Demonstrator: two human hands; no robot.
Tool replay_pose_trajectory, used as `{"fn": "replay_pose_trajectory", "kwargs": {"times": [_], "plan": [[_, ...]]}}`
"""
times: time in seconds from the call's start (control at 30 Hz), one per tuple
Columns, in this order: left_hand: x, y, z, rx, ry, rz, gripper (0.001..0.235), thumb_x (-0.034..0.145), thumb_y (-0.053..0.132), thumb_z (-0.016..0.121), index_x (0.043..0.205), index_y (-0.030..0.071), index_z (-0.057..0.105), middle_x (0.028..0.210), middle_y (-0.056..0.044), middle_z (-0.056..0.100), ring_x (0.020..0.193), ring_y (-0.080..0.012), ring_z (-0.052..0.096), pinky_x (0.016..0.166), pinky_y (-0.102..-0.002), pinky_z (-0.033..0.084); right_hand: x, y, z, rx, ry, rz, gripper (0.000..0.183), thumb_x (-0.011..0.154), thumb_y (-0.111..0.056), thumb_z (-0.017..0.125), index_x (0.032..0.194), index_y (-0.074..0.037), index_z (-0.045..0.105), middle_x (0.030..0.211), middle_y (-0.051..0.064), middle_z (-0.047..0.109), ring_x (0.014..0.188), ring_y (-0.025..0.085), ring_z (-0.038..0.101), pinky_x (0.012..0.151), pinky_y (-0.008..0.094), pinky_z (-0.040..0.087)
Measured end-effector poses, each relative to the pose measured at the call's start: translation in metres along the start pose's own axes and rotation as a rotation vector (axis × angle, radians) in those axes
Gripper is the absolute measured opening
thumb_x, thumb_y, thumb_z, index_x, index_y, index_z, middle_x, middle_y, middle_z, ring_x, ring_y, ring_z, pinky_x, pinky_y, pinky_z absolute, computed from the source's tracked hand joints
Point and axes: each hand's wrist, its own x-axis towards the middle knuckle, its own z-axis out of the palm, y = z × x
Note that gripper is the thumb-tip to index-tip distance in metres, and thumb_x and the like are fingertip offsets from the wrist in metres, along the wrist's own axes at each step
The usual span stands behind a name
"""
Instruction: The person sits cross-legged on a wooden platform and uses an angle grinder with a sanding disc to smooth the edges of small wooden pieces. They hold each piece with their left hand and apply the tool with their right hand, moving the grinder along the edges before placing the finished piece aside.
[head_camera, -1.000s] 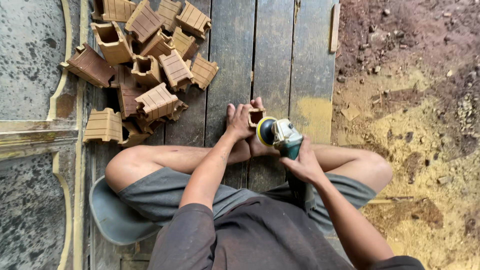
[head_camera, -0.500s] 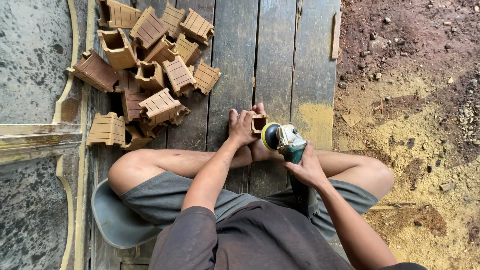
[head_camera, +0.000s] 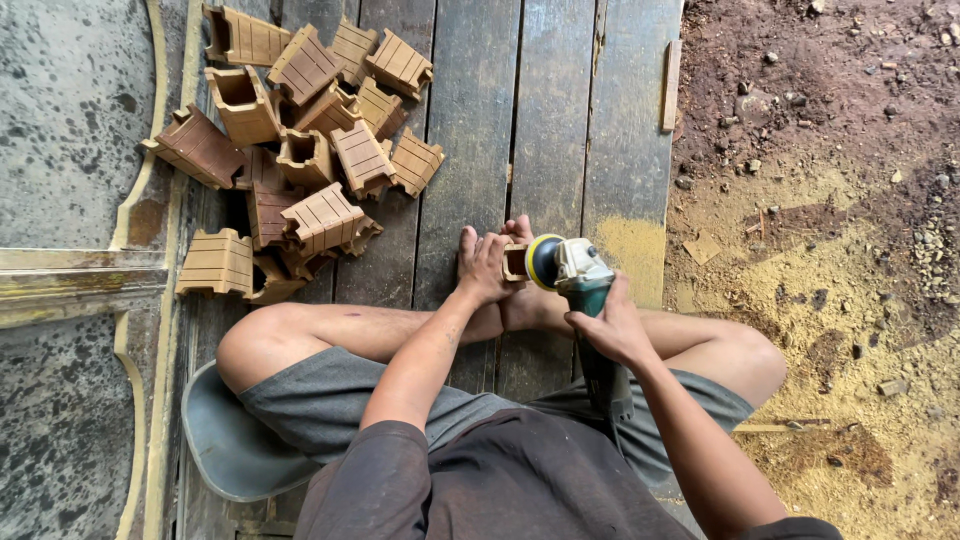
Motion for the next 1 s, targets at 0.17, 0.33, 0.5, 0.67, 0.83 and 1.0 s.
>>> {"fn": "replay_pose_trajectory", "kwargs": {"times": [0.17, 0.33, 0.5, 0.67, 0.83, 1.0], "plan": [[-0.004, -0.014, 0.028, -0.05, -0.013, -0.027, 0.086, 0.055, 0.052, 0.084, 0.128, 0.022, 0.051, 0.114, -0.004, 0.059, 0.105, -0.0363, 0.068, 0.123, -0.059, 0.023, 0.009, -0.001, 0.012, -0.022, -0.028, -0.022, 0.101, 0.078, -0.037, 0.083, 0.153, -0.009, 0.022, 0.12, 0.038, 0.067, 0.122, 0.054, 0.065, 0.104, 0.064, 0.049], [-0.002, -0.004, 0.015, -0.079, 0.004, -0.009, 0.087, 0.055, 0.057, 0.083, 0.128, 0.023, 0.05, 0.115, -0.003, 0.059, 0.103, -0.0355, 0.068, 0.123, -0.059, 0.024, 0.012, 0.004, 0.011, -0.02, -0.021, -0.015, 0.102, 0.078, -0.038, 0.083, 0.154, -0.008, 0.021, 0.12, 0.038, 0.067, 0.122, 0.054, 0.065, 0.105, 0.064, 0.049], [-0.001, -0.02, 0.024, -0.042, -0.008, 0.032, 0.088, 0.053, 0.051, 0.086, 0.127, 0.021, 0.05, 0.115, -0.004, 0.06, 0.101, -0.034, 0.068, 0.12, -0.062, 0.023, 0.004, 0.006, -0.005, 0.013, 0.028, 0.017, 0.104, 0.077, -0.041, 0.085, 0.154, -0.007, 0.023, 0.126, 0.04, 0.064, 0.126, 0.056, 0.062, 0.109, 0.064, 0.047], [0.045, 0.035, -0.088, -0.366, -0.205, -0.284, 0.096, 0.063, 0.047, 0.089, 0.14, 0.017, 0.041, 0.133, -0.016, 0.064, 0.124, -0.0434, 0.065, 0.116, -0.067, 0.033, -0.013, 0.026, -0.015, 0.171, 0.105, 0.059, 0.103, 0.077, -0.037, 0.087, 0.154, -0.009, 0.024, 0.131, 0.04, 0.06, 0.13, 0.056, 0.059, 0.111, 0.063, 0.045], [0.115, 0.008, -0.048, -0.64, -0.079, -0.868, 0.11, 0.07, 0.069, 0.088, 0.15, 0.026, 0.026, 0.156, -0.013, 0.054, 0.142, -0.0337, 0.058, 0.121, -0.049, 0.048, -0.021, 0.037, -0.016, 0.26, 0.183, 0.069, 0.106, 0.075, -0.034, 0.091, 0.156, -0.009, 0.026, 0.138, 0.038, 0.056, 0.134, 0.053, 0.056, 0.113, 0.059, 0.043], [0.202, 0.026, -0.072, -1.181, 0.27, -0.831, 0.123, 0.08, 0.042, 0.091, 0.168, 0.025, 0.008, 0.166, -0.025, 0.032, 0.149, -0.0539, 0.044, 0.111, -0.077, 0.044, -0.023, 0.039, -0.014, 0.301, 0.215, 0.045, 0.108, 0.073, -0.03, 0.093, 0.156, -0.006, 0.029, 0.142, 0.04, 0.051, 0.136, 0.057, 0.052, 0.115, 0.062, 0.042]]}}
